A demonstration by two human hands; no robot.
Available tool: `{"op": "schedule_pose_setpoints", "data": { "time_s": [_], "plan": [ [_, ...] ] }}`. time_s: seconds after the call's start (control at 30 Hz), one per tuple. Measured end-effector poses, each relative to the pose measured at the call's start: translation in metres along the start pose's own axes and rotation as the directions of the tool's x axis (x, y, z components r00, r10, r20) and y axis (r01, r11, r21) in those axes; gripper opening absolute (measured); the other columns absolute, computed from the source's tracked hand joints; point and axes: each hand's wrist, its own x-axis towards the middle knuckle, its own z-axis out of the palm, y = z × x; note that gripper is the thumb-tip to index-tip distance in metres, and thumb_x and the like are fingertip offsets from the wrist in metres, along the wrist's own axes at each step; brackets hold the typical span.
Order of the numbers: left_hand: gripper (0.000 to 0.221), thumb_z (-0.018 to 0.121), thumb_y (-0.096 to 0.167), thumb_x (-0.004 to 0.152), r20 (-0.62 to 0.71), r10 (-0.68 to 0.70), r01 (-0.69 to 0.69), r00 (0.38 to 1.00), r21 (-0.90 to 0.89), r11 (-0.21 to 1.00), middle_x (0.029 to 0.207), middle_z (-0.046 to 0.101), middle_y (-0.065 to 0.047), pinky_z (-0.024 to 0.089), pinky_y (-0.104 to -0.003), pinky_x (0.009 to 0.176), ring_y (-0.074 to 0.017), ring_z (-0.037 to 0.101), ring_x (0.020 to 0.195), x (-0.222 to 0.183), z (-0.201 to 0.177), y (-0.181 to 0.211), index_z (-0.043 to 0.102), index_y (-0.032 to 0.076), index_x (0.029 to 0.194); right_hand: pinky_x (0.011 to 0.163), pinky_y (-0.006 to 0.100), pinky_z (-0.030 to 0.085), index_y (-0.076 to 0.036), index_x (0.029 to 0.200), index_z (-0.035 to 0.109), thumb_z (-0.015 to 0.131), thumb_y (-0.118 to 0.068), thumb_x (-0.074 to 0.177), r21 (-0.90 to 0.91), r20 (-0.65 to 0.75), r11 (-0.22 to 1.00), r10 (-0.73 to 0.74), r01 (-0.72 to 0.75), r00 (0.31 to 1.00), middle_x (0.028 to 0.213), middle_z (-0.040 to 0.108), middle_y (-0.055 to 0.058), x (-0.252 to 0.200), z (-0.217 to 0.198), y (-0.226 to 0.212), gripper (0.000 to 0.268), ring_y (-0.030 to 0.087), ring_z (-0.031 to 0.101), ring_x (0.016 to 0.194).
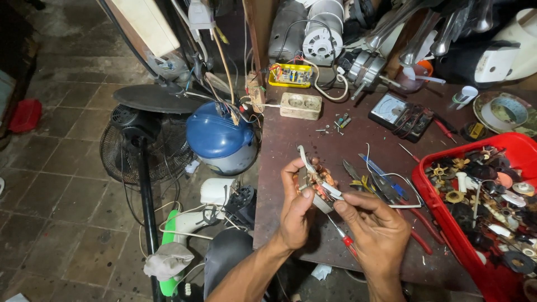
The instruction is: Insulating and securing wire connections on a motor stator using a screwdriver and scissors at a repair bench.
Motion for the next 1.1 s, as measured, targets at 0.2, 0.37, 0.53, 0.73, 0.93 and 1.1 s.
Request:
{"op": "schedule_pose_setpoints", "data": {
  "time_s": [0.2, 0.37, 0.53, 0.73, 0.93, 1.1],
  "plan": [
    [0.059, 0.056, 0.031, 0.097, -0.026, -0.04, 0.037, 0.999, -0.089, 0.995, 0.122, 0.056, -0.018, 0.053, -0.042, 0.094, -0.0284, 0.064, 0.105, 0.001, -0.001, -0.002, 0.026, 0.008, 0.142, 0.085, 0.026, 0.064, 0.003, 0.098, 0.071, 0.076, 0.005, 0.08, -0.063, 0.082, 0.991, -0.113, 0.118, 0.99, 0.097, 0.073, 0.015, 0.0, 0.0, -0.004, 0.019, 0.02, 0.072, 0.095],
    [0.058, 0.058, 0.029, 0.096, -0.044, -0.093, 0.079, 0.995, -0.249, 0.965, 0.127, 0.054, -0.019, 0.053, -0.045, 0.096, -0.0296, 0.064, 0.104, 0.002, -0.008, -0.016, 0.029, 0.01, 0.142, 0.087, 0.023, 0.059, 0.001, 0.096, 0.07, 0.075, 0.002, 0.083, -0.147, 0.104, 0.972, -0.168, 0.183, 0.98, 0.096, 0.073, 0.013, 0.001, 0.002, -0.014, 0.014, 0.019, 0.071, 0.095],
    [0.044, 0.053, 0.021, 0.098, -0.071, -0.033, 0.005, 0.997, -0.363, 0.932, 0.136, 0.048, -0.015, 0.051, -0.052, 0.1, -0.0304, 0.06, 0.109, 0.006, -0.007, -0.02, 0.034, 0.01, 0.137, 0.083, 0.023, 0.058, 0.0, 0.095, 0.07, 0.074, 0.001, 0.084, -0.164, 0.118, 0.971, -0.155, 0.174, 0.981, 0.097, 0.072, 0.013, 0.002, -0.004, -0.012, 0.011, 0.019, 0.071, 0.095],
    [0.036, 0.053, 0.027, 0.096, -0.183, -0.069, -0.02, 0.981, -0.442, 0.897, 0.119, 0.059, -0.016, 0.052, -0.054, 0.091, -0.033, 0.062, 0.102, 0.019, -0.009, -0.001, 0.049, 0.006, 0.126, 0.065, 0.019, 0.048, -0.002, 0.091, 0.073, 0.075, -0.001, 0.083, -0.259, 0.014, 0.965, -0.04, 0.043, 0.999, 0.087, 0.07, 0.006, -0.01, -0.022, -0.013, 0.008, 0.009, 0.059, 0.074],
    [0.048, 0.054, 0.045, 0.092, -0.364, -0.306, 0.086, 0.88, -0.512, 0.855, 0.101, 0.069, -0.016, 0.052, -0.053, 0.088, -0.0314, 0.065, 0.094, 0.036, -0.029, 0.02, 0.065, 0.003, 0.112, 0.053, 0.022, 0.042, -0.011, 0.084, 0.079, 0.078, -0.008, 0.078, -0.549, 0.132, 0.836, 0.072, 0.013, 0.989, 0.077, 0.07, -0.003, -0.024, -0.041, -0.002, 0.007, 0.007, 0.049, 0.053],
    [0.05, 0.051, 0.051, 0.094, -0.405, -0.471, 0.161, 0.784, -0.6, 0.784, 0.103, 0.069, -0.016, 0.05, -0.057, 0.093, -0.0353, 0.065, 0.097, 0.04, -0.04, 0.021, 0.066, 0.007, 0.112, 0.075, 0.028, 0.053, -0.016, 0.086, 0.077, 0.069, -0.005, 0.078, -0.667, 0.267, 0.676, -0.175, 0.313, 0.948, 0.089, 0.073, -0.004, -0.042, -0.019, 0.022, 0.017, 0.015, 0.071, 0.081]
  ]
}}
